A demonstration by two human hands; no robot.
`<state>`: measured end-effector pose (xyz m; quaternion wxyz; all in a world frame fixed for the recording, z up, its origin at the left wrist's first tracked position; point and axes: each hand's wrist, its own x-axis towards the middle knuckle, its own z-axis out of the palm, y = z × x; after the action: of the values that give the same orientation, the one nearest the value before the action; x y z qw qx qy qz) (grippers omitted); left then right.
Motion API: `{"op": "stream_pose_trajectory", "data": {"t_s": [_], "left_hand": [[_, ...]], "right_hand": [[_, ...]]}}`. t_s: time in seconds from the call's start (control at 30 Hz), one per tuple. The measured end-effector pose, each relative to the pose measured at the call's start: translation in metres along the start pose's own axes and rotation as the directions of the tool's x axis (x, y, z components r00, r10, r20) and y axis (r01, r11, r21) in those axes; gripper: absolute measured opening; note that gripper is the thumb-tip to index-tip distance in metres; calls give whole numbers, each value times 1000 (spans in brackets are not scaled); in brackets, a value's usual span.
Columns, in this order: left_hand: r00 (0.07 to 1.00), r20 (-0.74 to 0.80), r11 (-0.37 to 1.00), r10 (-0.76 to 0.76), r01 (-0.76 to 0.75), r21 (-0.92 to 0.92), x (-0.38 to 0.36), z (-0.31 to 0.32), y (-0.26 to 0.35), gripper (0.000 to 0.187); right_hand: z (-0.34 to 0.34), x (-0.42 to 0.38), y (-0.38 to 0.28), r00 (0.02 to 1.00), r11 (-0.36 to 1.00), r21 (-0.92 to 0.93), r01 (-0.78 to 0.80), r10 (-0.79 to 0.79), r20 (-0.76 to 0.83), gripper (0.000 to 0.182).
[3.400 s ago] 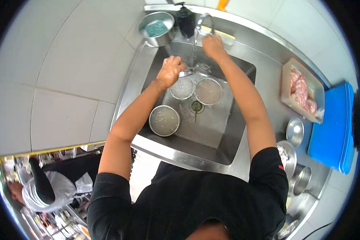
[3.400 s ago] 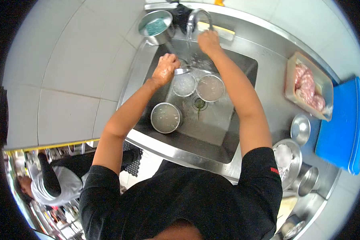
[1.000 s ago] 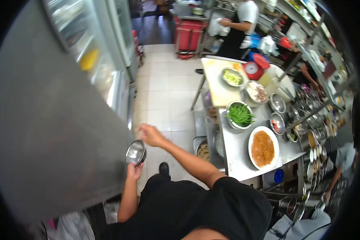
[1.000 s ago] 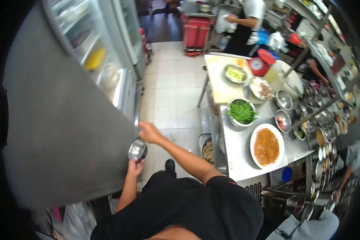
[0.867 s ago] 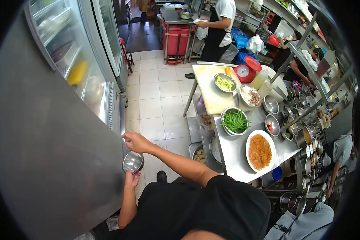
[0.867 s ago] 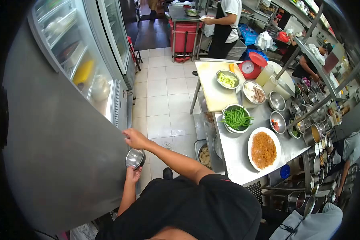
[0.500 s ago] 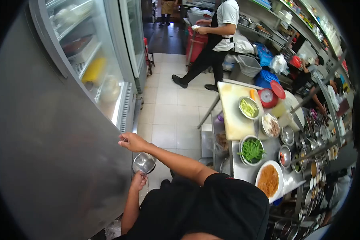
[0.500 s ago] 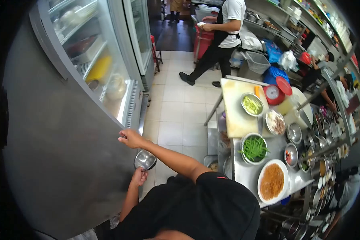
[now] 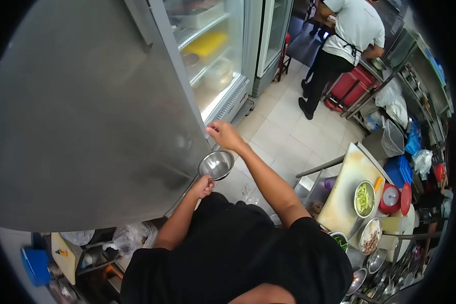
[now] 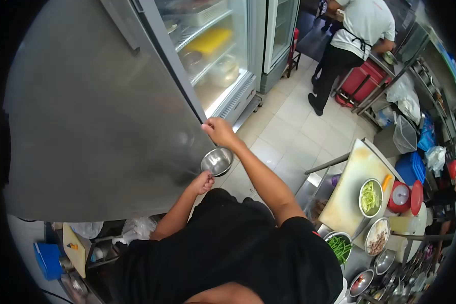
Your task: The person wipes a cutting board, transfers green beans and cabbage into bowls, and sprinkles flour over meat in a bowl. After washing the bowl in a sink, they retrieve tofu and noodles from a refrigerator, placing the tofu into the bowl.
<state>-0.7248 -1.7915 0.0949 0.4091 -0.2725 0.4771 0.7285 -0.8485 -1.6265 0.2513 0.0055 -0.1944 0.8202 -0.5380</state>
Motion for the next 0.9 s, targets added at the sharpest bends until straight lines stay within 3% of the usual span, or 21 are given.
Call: {"op": "stream_pose_trajectory", "data": {"t_s": [0.07, 0.1, 0.2, 0.23, 0.3, 0.33, 0.4, 0.43, 0.5, 0.7, 0.8, 0.9], "left_hand": [[999, -46, 1000, 7, -6, 11, 20, -9, -11, 29], [995, -97, 1000, 1, 1, 20, 33, -12, -15, 31], [999, 36, 994, -12, 8, 106, 31, -35, -19, 30], [995, -64, 996, -79, 82, 45, 12, -20, -11, 28], [993, -87, 995, -83, 88, 52, -1, -20, -14, 25], [999, -16, 994, -51, 53, 98, -16, -15, -12, 24], [997, -48, 998, -61, 62, 30, -17, -21, -18, 24], [998, -58, 999, -39, 40, 11, -22, -18, -19, 24], [998, -54, 1000, -25, 25, 0, -17, -24, -26, 21], [998, -11, 996, -57, 56, -64, 0, -20, -20, 22], [995, 16, 994, -99, 100, -45, 14, -15, -9, 22], [994, 33, 994, -106, 105, 36, 35, 1, 11, 22]], "right_hand": [[2, 2, -21, 990, 994, -9, -105, 105, 97, 32], [12, 3, -16, 998, 994, 88, 57, -55, -28, 37], [21, 21, -29, 998, 964, 258, 59, -52, -36, 63], [23, 33, -35, 997, 929, 363, 74, -75, -10, 69], [35, 49, -38, 997, 928, 365, 80, -76, -25, 75], [37, 51, -41, 996, 930, 358, 90, -77, -52, 75], [36, 59, -49, 1000, 988, 154, 19, -17, -13, 78], [32, 64, -46, 1000, 988, 153, 28, -26, -16, 78], [36, 75, -35, 994, 982, 186, -16, -5, 111, 80], [42, 97, -22, 971, 936, 350, 18, -100, 217, 75], [27, 88, -40, 977, 948, 313, -63, -5, 211, 76], [38, 96, -17, 984, 934, 355, 51, -108, 142, 78]]}}
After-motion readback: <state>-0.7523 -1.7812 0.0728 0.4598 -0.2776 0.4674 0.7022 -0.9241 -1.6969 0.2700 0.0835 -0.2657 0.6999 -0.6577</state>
